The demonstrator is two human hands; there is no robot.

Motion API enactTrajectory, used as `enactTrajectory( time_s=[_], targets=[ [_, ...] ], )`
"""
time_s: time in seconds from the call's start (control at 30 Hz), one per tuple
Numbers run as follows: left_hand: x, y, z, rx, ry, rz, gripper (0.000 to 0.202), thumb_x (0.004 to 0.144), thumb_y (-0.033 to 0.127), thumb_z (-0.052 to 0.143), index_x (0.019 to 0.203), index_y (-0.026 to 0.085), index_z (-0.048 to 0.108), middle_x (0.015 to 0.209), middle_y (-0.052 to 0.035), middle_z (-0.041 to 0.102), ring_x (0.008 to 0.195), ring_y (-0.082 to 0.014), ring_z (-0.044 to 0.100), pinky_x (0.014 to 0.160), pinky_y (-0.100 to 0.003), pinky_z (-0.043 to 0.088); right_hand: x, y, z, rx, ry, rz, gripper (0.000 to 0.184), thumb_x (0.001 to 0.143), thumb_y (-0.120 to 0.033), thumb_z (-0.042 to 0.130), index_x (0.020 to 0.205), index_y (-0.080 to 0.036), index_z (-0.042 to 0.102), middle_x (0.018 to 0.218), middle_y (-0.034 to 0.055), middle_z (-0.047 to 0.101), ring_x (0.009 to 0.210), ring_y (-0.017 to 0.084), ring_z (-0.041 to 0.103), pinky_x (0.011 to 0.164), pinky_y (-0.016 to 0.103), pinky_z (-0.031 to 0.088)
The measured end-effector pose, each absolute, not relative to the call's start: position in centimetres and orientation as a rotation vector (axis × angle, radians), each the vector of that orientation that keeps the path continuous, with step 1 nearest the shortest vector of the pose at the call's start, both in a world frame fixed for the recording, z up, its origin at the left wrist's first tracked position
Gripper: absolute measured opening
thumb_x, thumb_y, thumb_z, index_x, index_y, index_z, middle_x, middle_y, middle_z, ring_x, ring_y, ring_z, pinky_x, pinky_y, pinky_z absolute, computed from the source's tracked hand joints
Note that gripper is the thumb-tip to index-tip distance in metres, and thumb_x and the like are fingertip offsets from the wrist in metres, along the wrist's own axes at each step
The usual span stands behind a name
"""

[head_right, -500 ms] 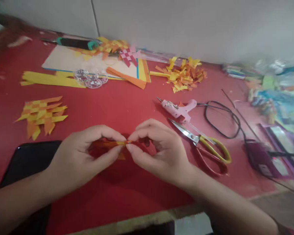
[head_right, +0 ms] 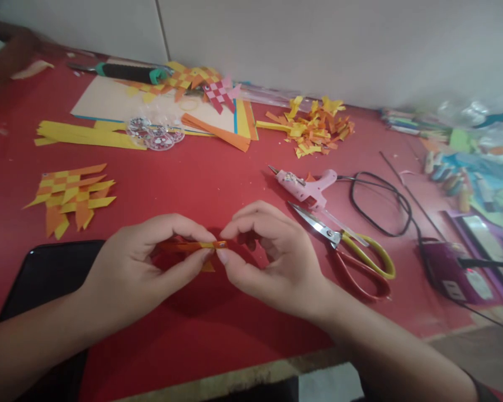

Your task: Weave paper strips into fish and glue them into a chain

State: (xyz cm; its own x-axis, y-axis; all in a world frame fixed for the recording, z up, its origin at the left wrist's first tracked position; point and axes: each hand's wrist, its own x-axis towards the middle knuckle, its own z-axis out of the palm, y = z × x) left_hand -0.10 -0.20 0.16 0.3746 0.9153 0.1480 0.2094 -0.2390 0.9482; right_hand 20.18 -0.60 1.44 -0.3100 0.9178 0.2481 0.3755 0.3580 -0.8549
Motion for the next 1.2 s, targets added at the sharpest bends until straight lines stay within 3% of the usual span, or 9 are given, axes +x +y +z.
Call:
enactTrajectory(
  time_s=[0.77, 1.0, 1.1, 1.2],
  targets=[
    [-0.09, -0.18, 0.28, 1.712, 0.983, 0.929, 0.012, 0.085, 0.013, 0.065, 0.092, 0.023, 0.068, 0.087, 0.0057, 0.076, 0.077, -0.0073, 0.072, 0.073, -0.012, 0.054, 19.88, -0.59, 1.64, -1.111, -1.813, 0.922, 0.016, 0.079, -0.006, 0.066, 0.082, -0.022, 0.067, 0.080, 0.0023, 0.062, 0.065, 0.012, 0.059, 0.053, 0.025, 0.049],
    [0.03, 0.10, 0.71, 1.506, 1.010, 0.938, 0.006, 0.084, 0.017, 0.069, 0.087, 0.022, 0.068, 0.084, 0.0026, 0.075, 0.076, -0.0109, 0.071, 0.071, -0.018, 0.057, 20.73, -0.55, 1.86, -1.100, -1.782, 1.066, 0.020, 0.085, -0.025, 0.069, 0.104, -0.022, 0.065, 0.094, 0.0057, 0.061, 0.075, 0.016, 0.058, 0.063, 0.030, 0.051],
    [-0.05, 0.34, 0.63, 1.347, 1.009, 0.937, 0.003, 0.086, 0.021, 0.068, 0.088, 0.023, 0.067, 0.087, 0.0007, 0.074, 0.079, -0.0135, 0.071, 0.071, -0.021, 0.058, 20.81, -0.45, 1.99, -1.079, -1.871, 1.102, 0.005, 0.088, -0.026, 0.064, 0.088, -0.021, 0.062, 0.081, 0.0029, 0.059, 0.071, 0.015, 0.055, 0.061, 0.029, 0.048],
    [-0.06, 0.43, 0.30, 1.269, 0.987, 0.917, 0.002, 0.088, 0.025, 0.067, 0.089, 0.023, 0.066, 0.088, -0.0008, 0.072, 0.081, -0.0153, 0.071, 0.073, -0.026, 0.059, 20.40, -0.49, 1.82, -1.094, -1.903, 1.133, 0.016, 0.089, -0.022, 0.062, 0.074, -0.020, 0.056, 0.071, -0.0006, 0.055, 0.062, 0.012, 0.051, 0.056, 0.026, 0.044]
  ],
)
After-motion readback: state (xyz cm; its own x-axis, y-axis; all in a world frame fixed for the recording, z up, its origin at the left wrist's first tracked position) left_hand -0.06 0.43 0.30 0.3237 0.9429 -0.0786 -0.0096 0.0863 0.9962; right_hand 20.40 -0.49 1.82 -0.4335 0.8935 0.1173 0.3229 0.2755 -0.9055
